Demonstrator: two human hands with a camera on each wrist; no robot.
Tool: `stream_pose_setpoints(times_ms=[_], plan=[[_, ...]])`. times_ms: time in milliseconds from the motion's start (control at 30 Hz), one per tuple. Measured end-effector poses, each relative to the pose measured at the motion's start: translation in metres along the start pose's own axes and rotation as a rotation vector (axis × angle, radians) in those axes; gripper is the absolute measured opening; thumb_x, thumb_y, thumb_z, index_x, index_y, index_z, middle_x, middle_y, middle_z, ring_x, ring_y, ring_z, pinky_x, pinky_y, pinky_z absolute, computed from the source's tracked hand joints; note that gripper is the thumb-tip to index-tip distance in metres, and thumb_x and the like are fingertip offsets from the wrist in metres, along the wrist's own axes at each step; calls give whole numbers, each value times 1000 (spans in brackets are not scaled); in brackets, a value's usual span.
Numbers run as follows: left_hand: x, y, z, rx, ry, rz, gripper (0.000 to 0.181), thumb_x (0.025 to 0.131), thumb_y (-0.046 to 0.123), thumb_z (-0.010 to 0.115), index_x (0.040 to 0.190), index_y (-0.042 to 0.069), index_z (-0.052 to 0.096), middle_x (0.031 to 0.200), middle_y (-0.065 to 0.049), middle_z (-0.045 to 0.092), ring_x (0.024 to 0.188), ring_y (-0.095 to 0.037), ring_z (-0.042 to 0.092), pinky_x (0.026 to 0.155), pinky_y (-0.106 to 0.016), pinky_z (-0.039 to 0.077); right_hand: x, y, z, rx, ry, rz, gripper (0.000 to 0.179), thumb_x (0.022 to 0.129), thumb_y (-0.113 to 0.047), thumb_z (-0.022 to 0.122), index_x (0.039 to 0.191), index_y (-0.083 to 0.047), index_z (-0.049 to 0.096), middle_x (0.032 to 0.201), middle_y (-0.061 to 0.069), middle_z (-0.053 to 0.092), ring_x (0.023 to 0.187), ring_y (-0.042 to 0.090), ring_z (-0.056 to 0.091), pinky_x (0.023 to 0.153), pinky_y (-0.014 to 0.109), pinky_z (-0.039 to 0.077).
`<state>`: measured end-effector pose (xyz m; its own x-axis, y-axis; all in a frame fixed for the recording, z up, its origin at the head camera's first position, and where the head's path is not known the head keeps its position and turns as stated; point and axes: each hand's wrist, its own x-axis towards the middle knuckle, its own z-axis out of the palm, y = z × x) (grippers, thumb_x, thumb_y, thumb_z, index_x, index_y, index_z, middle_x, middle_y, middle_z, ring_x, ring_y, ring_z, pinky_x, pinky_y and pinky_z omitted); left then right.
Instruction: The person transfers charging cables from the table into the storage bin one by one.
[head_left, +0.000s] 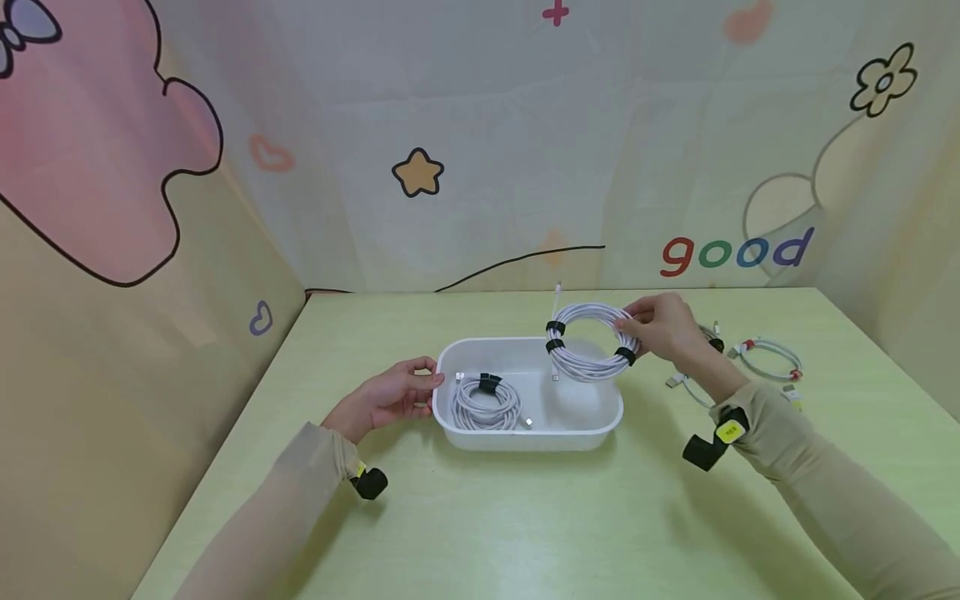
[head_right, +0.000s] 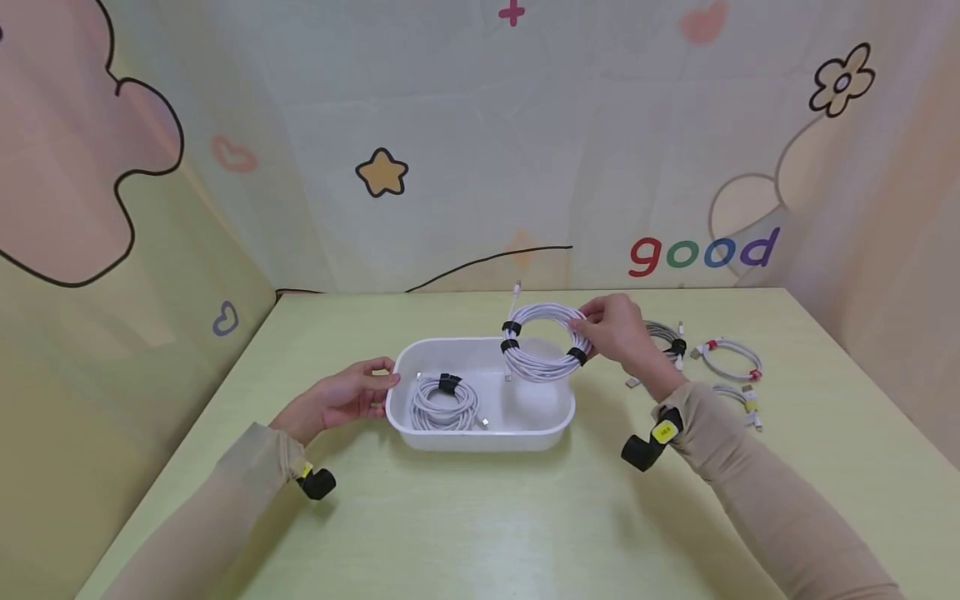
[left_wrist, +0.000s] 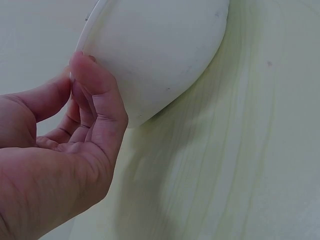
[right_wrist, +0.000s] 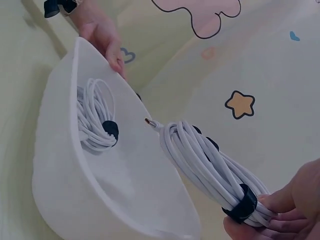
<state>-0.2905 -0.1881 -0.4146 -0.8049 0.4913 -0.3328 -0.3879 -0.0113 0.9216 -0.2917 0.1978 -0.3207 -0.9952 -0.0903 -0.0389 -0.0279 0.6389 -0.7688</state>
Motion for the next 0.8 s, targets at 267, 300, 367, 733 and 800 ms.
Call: stream_pose_setpoints(times_ms=[267, 300, 367, 733, 800], plan=[[0, 0, 0, -3, 1, -4, 8, 99, 11, 52, 102, 14, 46, 82, 0, 61, 65, -9, 59, 58, -20, 51, -4, 0, 16, -37, -37, -24, 36, 94, -14, 62, 121, 10, 57, 104, 26, 65, 65, 14, 59, 59, 25, 57], [0, 0, 0, -1, 2, -5, 7, 99, 11, 52, 102, 14, 46, 82, 0, 60, 65, -9, 58, 58, -20, 51, -4, 0, 18, -42, -43, -24, 36, 93, -15, 63, 121, 9, 57, 103, 25, 65, 65, 14, 59, 59, 24, 56], [0, 0, 0, 3, 3, -8, 7, 99, 11, 52, 102, 14, 46, 83, 0, 60, 66, -10, 58, 58, -20, 51, -5, 0, 22, -49, -53, -21, 36, 93, -15, 63, 120, 8, 58, 103, 24, 66, 65, 14, 59, 58, 23, 55], [1, 0, 0, 5, 9, -13, 7, 100, 11, 51, 102, 14, 45, 85, -2, 58, 66, -10, 58, 59, -20, 51, -4, 0, 41, -87, -76, -78, 35, 93, -12, 63, 119, 9, 59, 100, 24, 67, 64, 13, 58, 56, 26, 56], [1, 0, 0, 3, 8, -13, 7, 100, 11, 50, 102, 14, 45, 85, -2, 58, 66, -10, 58, 58, -20, 51, -3, 0, 44, -97, -74, -88, 33, 92, -12, 64, 117, 9, 60, 98, 23, 67, 63, 13, 58, 55, 26, 55]])
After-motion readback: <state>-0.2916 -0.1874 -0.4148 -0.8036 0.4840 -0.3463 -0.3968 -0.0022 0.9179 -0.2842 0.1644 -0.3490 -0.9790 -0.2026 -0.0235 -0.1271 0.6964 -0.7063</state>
